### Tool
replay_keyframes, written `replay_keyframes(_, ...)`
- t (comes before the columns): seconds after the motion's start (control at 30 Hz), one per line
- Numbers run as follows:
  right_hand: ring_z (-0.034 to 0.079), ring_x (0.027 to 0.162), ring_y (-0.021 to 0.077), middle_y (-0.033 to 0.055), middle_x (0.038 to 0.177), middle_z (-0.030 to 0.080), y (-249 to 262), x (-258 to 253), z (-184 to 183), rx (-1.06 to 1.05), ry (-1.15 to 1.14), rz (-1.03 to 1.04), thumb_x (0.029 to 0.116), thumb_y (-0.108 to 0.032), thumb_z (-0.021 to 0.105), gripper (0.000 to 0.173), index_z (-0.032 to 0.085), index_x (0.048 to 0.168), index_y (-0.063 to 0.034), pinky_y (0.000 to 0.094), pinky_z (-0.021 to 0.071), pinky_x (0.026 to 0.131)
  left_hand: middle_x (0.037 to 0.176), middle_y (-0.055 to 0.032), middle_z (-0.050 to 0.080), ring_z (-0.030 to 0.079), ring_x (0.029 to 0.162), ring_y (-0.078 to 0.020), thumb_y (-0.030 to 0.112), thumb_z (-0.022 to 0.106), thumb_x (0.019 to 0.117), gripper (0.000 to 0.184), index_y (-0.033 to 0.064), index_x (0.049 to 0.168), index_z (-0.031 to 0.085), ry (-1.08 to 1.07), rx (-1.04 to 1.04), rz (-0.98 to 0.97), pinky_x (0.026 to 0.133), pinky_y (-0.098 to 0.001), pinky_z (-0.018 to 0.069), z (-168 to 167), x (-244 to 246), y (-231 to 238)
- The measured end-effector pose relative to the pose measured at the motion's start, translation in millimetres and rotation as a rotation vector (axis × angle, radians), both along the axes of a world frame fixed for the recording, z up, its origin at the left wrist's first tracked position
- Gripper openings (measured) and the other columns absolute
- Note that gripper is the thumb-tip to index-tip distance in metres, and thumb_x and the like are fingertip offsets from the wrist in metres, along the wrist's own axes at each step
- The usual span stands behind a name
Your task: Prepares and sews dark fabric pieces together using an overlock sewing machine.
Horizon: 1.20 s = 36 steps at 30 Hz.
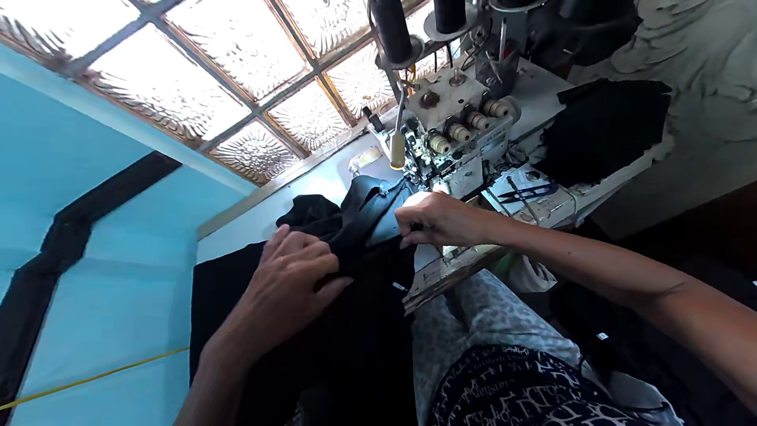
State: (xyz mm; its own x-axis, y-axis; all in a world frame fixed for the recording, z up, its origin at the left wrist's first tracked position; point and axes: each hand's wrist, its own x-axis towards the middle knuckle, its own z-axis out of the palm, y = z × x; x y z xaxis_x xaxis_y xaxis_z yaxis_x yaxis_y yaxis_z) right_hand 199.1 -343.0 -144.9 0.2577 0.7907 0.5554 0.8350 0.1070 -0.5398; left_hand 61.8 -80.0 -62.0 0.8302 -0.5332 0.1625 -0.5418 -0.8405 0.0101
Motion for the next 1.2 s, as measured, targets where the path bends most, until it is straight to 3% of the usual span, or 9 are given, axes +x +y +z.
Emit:
replay_keyframes(0.07,0.059,0.064,0.0211,0.0090,0.067,0.060,-9,-4,-4,0.013,0.000,-0.022,0.0933,-0.012,0.071,0.017,0.065,0.084,0.0012,0.0380,0.0474,0.066,0.086,-0.0095,0.068,0.065,0.105,-0.0359,0.045,0.061,0.0912,0.045,0.0065,0.069,0.066,0.040,-0.067,0.012,0.098,-0.0649,0.0423,5,10,17)
replay_keyframes(0.17,0.063,0.072,0.0209,0.0087,0.074,0.064,-25,-16,-8,-0.013,0.045,-0.137,0.0930,-0.015,0.072,0.017,0.067,0.084,-0.0012,0.0370,0.0510,0.071,0.095,-0.0071,0.070,0.063,0.111,-0.0262,0.044,0.064,0.0895,0.041,0.0053,0.074,0.066,0.092,-0.218,0.048,0.099,-0.0476,0.0466,15,20,24)
replay_keyframes(0.27,0.064,0.073,0.0183,0.0055,0.075,0.065,-36,-26,-15,-0.018,0.088,-0.229,0.0908,-0.017,0.074,0.016,0.069,0.083,-0.0043,0.0358,0.0513,0.070,0.092,-0.0026,0.065,0.061,0.102,-0.0146,0.027,0.067,0.0898,0.024,0.0055,0.079,0.065,0.149,-0.371,0.115,0.092,-0.0349,0.0481,15,29,10)
replay_keyframes(0.4,0.064,0.075,0.0174,0.0052,0.076,0.066,-45,-28,-27,-0.001,0.144,-0.257,0.0902,-0.016,0.075,0.015,0.068,0.083,-0.0045,0.0352,0.0519,0.072,0.095,0.0007,0.065,0.062,0.097,-0.0025,0.021,0.071,0.0862,0.016,0.0071,0.084,0.065,0.151,-0.442,0.092,0.087,-0.0206,0.0503,9,40,-2)
replay_keyframes(0.53,0.064,0.073,0.0170,0.0054,0.076,0.066,-48,-28,-32,0.018,0.175,-0.279,0.0879,-0.012,0.077,0.012,0.068,0.085,-0.0037,0.0349,0.0526,0.069,0.098,-0.0073,0.066,0.062,0.097,-0.0169,0.016,0.071,0.0859,0.017,0.0029,0.096,0.066,0.077,-0.317,0.054,0.089,-0.0373,0.0503,11,46,-12)
replay_keyframes(0.6,0.066,0.073,0.0170,0.0056,0.079,0.068,-48,-29,-32,0.019,0.176,-0.289,0.0875,-0.012,0.078,0.013,0.068,0.091,-0.0034,0.0357,0.0549,0.070,0.103,-0.0164,0.070,0.065,0.103,-0.0373,0.012,0.068,0.0907,0.024,-0.0009,0.111,0.070,0.018,-0.160,0.043,0.100,-0.0638,0.0419,11,47,-16)
replay_keyframes(0.67,0.070,0.075,0.0170,0.0056,0.082,0.072,-51,-31,-30,-0.011,0.156,-0.286,0.0874,-0.010,0.078,0.015,0.069,0.098,-0.0034,0.0365,0.0570,0.073,0.103,-0.0187,0.071,0.064,0.106,-0.0453,0.013,0.063,0.0964,0.024,-0.0005,0.113,0.072,-0.043,-0.003,0.046,0.108,-0.0745,0.0282,11,46,-23)
replay_keyframes(0.8,0.072,0.077,0.0185,0.0068,0.084,0.075,-62,-32,-28,-0.092,0.097,-0.236,0.0876,-0.007,0.075,0.018,0.071,0.105,-0.0029,0.0379,0.0577,0.077,0.089,-0.0168,0.066,0.061,0.103,-0.0445,0.018,0.052,0.0984,0.029,0.0002,0.092,0.074,-0.180,0.071,-0.027,0.109,-0.0743,0.0223,18,40,-43)
replay_keyframes(1.2,0.070,0.088,0.0220,0.0069,0.087,0.075,-38,4,-58,0.187,0.027,-0.374,0.0856,-0.002,0.073,0.012,0.077,0.097,-0.0044,0.0485,0.0447,0.107,0.090,-0.0185,0.066,0.061,0.099,-0.0409,0.016,0.052,0.0998,0.029,-0.0032,0.093,0.072,-0.222,-0.098,-0.003,0.109,-0.0672,0.0276,17,73,-54)
